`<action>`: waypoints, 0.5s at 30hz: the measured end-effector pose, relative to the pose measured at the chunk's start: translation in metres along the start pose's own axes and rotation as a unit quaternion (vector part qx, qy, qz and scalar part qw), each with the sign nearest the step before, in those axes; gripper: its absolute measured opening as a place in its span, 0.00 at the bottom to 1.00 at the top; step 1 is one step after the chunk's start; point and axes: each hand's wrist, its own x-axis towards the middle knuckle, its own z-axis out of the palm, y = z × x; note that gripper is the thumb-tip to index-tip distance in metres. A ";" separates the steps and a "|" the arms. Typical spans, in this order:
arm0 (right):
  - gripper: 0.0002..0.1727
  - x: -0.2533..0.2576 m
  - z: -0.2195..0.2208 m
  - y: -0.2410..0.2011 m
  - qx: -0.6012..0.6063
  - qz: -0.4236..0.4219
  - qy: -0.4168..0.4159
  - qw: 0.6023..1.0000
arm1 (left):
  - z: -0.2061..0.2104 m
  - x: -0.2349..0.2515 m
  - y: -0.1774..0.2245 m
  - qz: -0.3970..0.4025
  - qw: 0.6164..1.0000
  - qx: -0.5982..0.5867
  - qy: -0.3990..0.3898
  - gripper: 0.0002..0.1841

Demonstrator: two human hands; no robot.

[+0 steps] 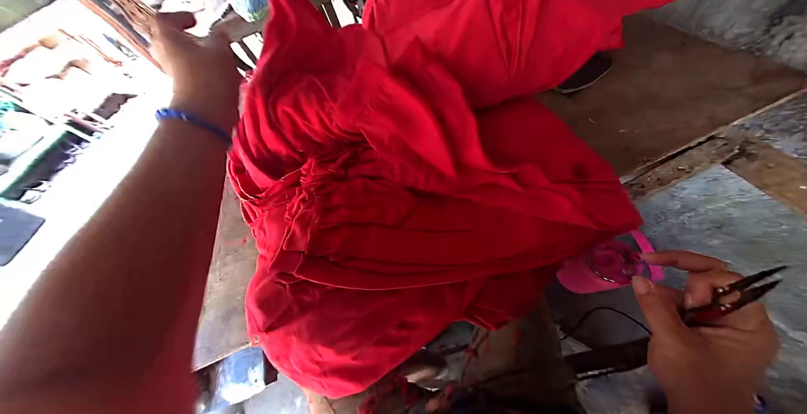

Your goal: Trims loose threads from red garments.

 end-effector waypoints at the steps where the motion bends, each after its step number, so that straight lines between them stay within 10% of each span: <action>1: 0.12 0.003 0.002 0.002 -0.005 -0.001 -0.003 1.000 | 0.001 -0.022 0.001 0.079 0.995 -0.011 -0.059 0.28; 6: 0.17 0.028 0.023 0.000 -0.119 -0.083 -0.005 0.989 | 0.011 -0.086 0.005 0.323 0.912 0.055 -0.247 0.27; 11: 0.42 0.052 0.051 -0.022 -0.294 -0.030 -0.110 0.949 | 0.041 -0.106 0.037 0.309 0.891 0.063 -0.328 0.38; 15: 0.22 0.059 0.069 -0.014 -0.274 -0.029 -0.190 0.942 | 0.073 -0.113 0.048 0.247 0.884 0.046 -0.395 0.60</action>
